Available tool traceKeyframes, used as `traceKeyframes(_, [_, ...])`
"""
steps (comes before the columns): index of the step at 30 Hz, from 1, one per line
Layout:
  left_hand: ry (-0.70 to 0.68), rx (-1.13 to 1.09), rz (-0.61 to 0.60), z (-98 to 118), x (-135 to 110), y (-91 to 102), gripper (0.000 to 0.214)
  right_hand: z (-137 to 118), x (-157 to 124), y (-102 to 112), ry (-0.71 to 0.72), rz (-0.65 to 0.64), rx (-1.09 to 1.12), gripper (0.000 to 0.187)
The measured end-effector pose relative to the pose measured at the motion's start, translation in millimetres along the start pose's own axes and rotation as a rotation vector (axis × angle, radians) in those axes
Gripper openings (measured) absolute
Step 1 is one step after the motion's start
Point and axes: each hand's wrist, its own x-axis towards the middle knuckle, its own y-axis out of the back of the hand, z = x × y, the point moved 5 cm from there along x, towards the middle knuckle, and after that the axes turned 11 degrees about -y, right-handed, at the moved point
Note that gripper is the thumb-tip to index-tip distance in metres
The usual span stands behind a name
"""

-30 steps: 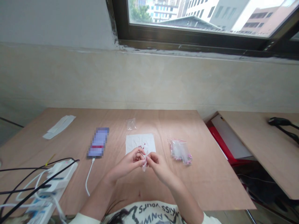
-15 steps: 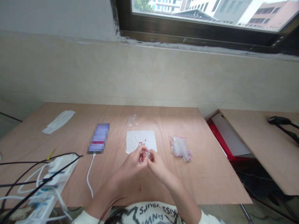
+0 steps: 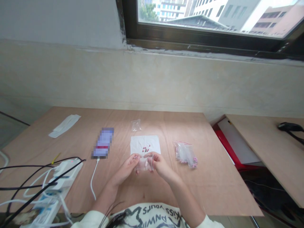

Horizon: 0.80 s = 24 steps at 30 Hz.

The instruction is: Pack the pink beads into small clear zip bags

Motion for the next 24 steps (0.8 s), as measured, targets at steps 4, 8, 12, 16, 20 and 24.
traceKeyframes(4, [-0.051,0.024,0.192,-7,7,15.5,0.039,12,19,11,0.039,0.222,0.017,0.029])
traceKeyframes(8, [-0.062,0.07,0.357,-18,9,36.5,0.042,14,22,11,0.135,0.228,-0.013,0.025])
traceKeyframes(12, [-0.054,0.085,0.431,-27,7,51.9,0.041,16,24,9,0.154,0.272,-0.24,0.018])
traceKeyframes(16, [-0.038,0.009,0.444,-34,3,59.4,0.039,24,38,15,0.167,0.334,-0.276,0.017])
traceKeyframes(20, [-0.011,-0.111,0.448,-38,0,62.8,0.04,34,52,21,0.1,0.248,-0.154,0.022])
traceKeyframes(24, [-0.003,-0.135,0.405,-36,-3,63.8,0.037,42,58,27,0.028,0.223,-0.098,0.023])
